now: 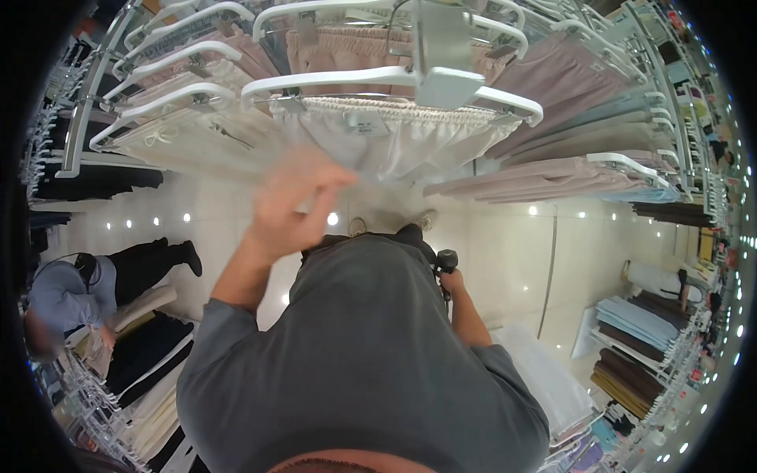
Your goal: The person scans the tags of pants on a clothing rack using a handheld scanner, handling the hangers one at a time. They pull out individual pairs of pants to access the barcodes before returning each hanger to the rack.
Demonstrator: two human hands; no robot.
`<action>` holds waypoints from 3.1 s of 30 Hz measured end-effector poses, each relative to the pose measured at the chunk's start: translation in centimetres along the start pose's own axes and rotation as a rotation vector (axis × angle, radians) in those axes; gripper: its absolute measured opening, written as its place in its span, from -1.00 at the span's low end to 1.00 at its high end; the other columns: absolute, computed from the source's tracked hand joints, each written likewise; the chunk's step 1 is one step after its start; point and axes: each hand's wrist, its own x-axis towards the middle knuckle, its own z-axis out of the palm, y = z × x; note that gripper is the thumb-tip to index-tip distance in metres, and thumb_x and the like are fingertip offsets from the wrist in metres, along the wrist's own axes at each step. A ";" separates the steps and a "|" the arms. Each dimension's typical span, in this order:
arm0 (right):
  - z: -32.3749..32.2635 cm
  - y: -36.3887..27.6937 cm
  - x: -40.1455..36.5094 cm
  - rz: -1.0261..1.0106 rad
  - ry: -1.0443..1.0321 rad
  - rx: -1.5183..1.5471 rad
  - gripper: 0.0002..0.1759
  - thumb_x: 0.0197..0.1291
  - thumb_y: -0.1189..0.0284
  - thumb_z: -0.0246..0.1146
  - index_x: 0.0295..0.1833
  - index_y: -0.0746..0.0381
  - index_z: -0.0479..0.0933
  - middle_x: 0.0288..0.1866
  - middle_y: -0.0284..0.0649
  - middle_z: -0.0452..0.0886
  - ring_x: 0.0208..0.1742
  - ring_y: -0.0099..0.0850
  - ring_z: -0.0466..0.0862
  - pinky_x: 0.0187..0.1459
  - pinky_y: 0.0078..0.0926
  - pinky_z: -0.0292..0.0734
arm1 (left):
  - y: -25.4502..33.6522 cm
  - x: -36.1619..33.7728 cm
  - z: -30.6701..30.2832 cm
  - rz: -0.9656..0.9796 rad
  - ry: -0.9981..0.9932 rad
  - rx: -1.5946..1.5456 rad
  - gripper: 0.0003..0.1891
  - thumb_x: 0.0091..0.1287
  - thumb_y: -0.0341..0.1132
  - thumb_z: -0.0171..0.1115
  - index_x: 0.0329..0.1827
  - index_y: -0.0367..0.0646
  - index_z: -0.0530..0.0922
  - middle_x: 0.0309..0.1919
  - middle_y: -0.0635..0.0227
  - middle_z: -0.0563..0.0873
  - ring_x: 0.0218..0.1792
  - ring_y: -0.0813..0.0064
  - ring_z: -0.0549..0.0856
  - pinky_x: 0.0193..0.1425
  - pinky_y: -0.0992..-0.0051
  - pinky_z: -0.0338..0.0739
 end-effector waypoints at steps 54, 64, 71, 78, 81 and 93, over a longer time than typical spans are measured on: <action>1.4 -0.4 3.3 -0.113 -0.004 -0.360 -0.61 0.08 0.38 0.40 0.01 0.36 0.62 -0.38 -0.04 0.77 -0.46 -0.22 0.79 -0.39 -0.25 0.66 | 4.5 5.8 5.4 -0.678 -0.110 -1.129 -0.67 0.61 -0.35 0.16 0.24 -0.48 0.57 0.02 -0.02 0.78 -0.16 0.20 0.87 -0.20 0.39 0.87; -0.3 -0.9 3.4 -0.090 -0.007 -0.248 -0.83 0.05 0.60 0.32 -0.18 0.35 0.65 -0.44 -0.06 0.75 -0.52 -0.25 0.77 -0.45 -0.28 0.67 | 0.7 9.2 8.4 -0.725 0.083 -1.079 -0.75 0.58 -0.45 0.15 0.15 -0.48 0.61 0.01 -0.05 0.77 -0.15 0.14 0.86 -0.18 0.38 0.86; -0.6 0.0 8.1 -0.090 -0.081 -0.347 -0.60 0.05 0.47 0.41 0.02 0.40 0.61 -0.35 0.00 0.79 -0.44 -0.24 0.80 -0.35 -0.28 0.70 | -0.7 9.5 9.4 -0.716 0.135 -1.101 -0.75 0.58 -0.44 0.07 0.16 -0.44 0.54 -0.02 -0.04 0.77 -0.16 0.18 0.85 -0.21 0.37 0.84; 0.2 -0.9 7.2 -0.130 -0.039 -0.412 -0.63 0.00 0.40 0.43 -0.07 0.38 0.66 -0.36 -0.02 0.79 -0.39 -0.22 0.82 -0.31 -0.29 0.71 | -2.1 9.3 9.3 -0.657 0.071 -1.150 -0.59 0.69 -0.09 -0.01 0.12 -0.36 0.53 -0.11 0.01 0.78 -0.25 0.23 0.84 -0.26 0.34 0.80; 0.8 -1.3 5.4 -0.112 -0.025 -0.389 -0.64 0.00 0.41 0.41 -0.08 0.37 0.67 -0.37 -0.02 0.79 -0.40 -0.23 0.82 -0.32 -0.29 0.71 | -2.8 8.7 8.8 -0.652 0.026 -1.135 -0.60 0.69 -0.12 -0.02 0.12 -0.37 0.54 -0.16 0.00 0.78 -0.29 0.23 0.83 -0.27 0.33 0.79; 2.8 1.2 1.3 0.047 0.036 -0.141 -0.85 0.12 0.53 0.29 -0.27 0.40 0.69 -0.45 -0.09 0.76 -0.52 -0.30 0.76 -0.45 -0.31 0.69 | -4.1 -4.6 10.2 -0.980 -0.321 -1.044 -0.68 0.67 -0.18 0.07 0.17 -0.27 0.63 -0.34 0.35 0.72 -0.36 0.54 0.73 -0.23 0.50 0.67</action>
